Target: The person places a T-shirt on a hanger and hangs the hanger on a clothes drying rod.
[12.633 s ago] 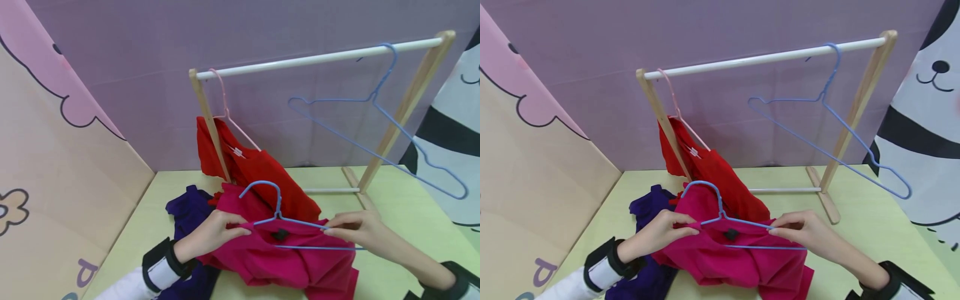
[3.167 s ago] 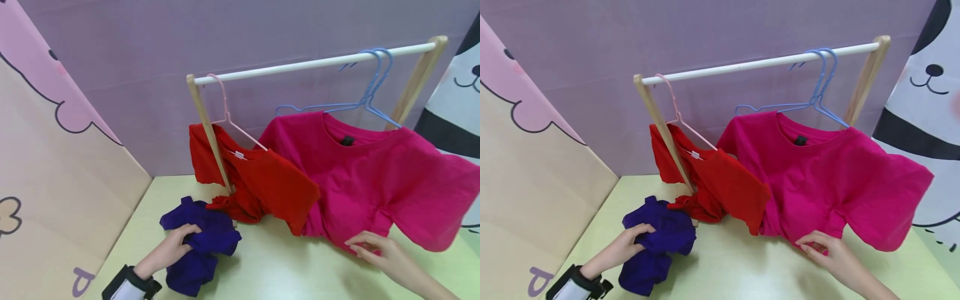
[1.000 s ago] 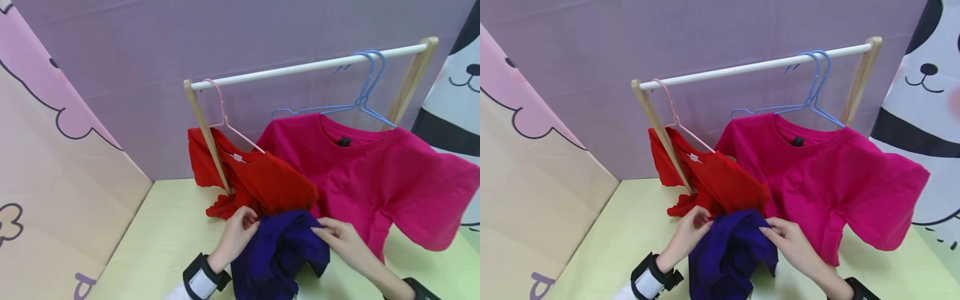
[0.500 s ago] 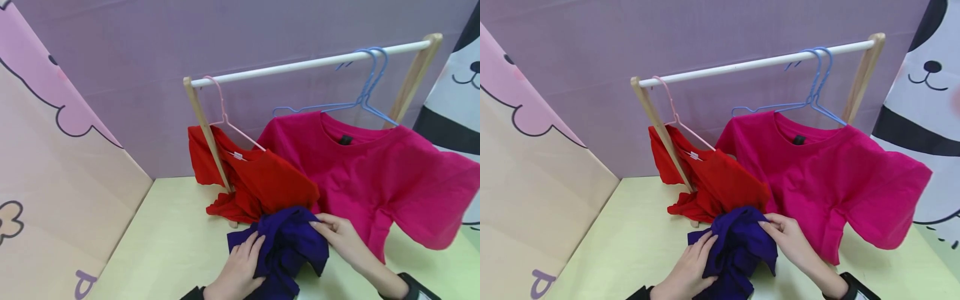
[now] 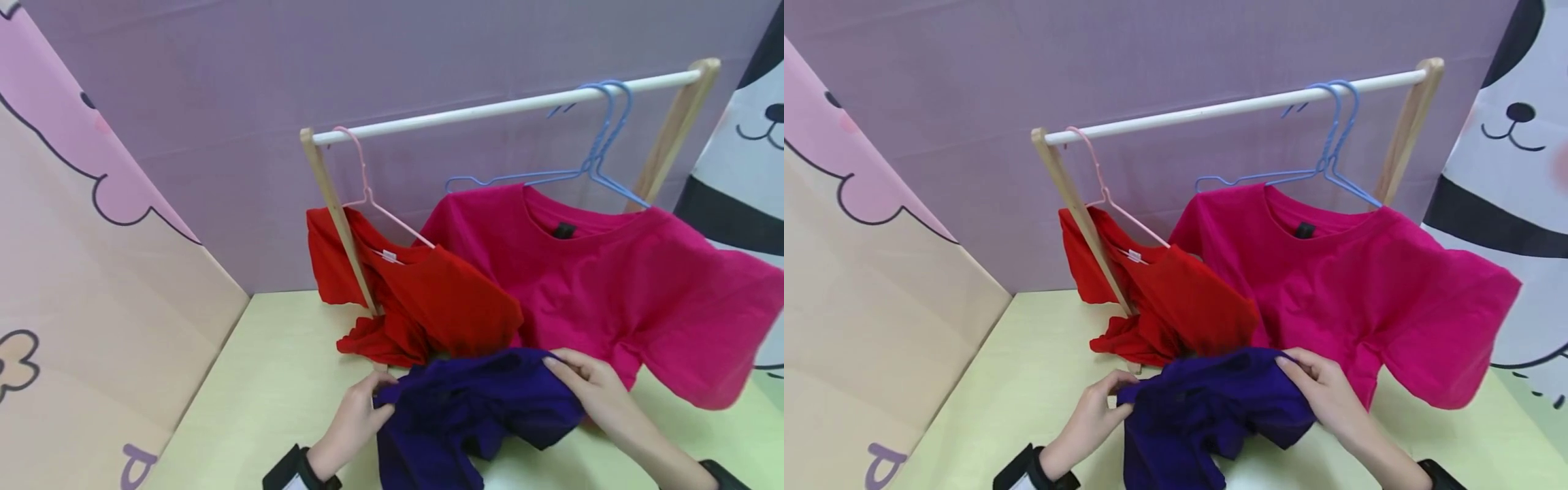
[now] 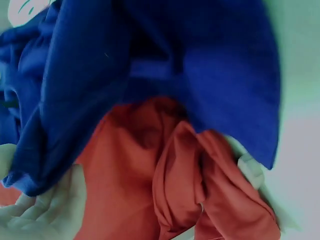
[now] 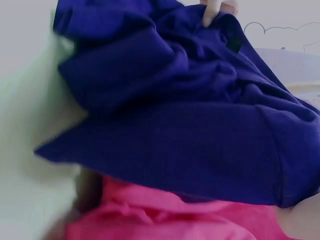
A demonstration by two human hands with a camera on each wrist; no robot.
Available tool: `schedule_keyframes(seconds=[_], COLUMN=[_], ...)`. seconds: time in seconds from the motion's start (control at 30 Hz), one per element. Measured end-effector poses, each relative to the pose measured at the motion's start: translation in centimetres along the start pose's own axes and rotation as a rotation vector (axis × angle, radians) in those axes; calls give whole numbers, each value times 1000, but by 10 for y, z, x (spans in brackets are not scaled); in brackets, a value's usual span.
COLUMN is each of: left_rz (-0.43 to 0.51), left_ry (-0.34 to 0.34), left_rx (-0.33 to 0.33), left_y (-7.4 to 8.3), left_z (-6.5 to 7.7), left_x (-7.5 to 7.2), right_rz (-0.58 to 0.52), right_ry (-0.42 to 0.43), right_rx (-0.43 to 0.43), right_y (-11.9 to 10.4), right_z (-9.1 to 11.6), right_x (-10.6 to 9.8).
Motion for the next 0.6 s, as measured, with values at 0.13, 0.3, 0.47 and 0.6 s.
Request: schedule_keyframes(seconds=[0.13, 0.3, 0.47, 0.6], left_rz=[191, 355, 394, 392], left_ry=[7, 11, -17, -60], left_rx=[-111, -190, -113, -57], left_y=[-1, 8, 21, 29], left_z=[-10, -20, -23, -21], left_x=[-14, -29, -32, -27], right_rz=[31, 133, 141, 152], right_ry=[34, 51, 32, 14], right_rx=[-14, -28, -75, -147], right_y=[-5, -10, -5, 0], right_z=[0, 1, 2, 4], right_x=[-20, -47, -54, -48])
Point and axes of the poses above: each hand's wrist, its own z-axis away from the middle knuckle, its own x-axis out of the palm, y = z × x, the point moved 4 cm from there along -z, towards the middle knuckle, and after that the axes turned 3 degrees about y, right-handed, at the moved point
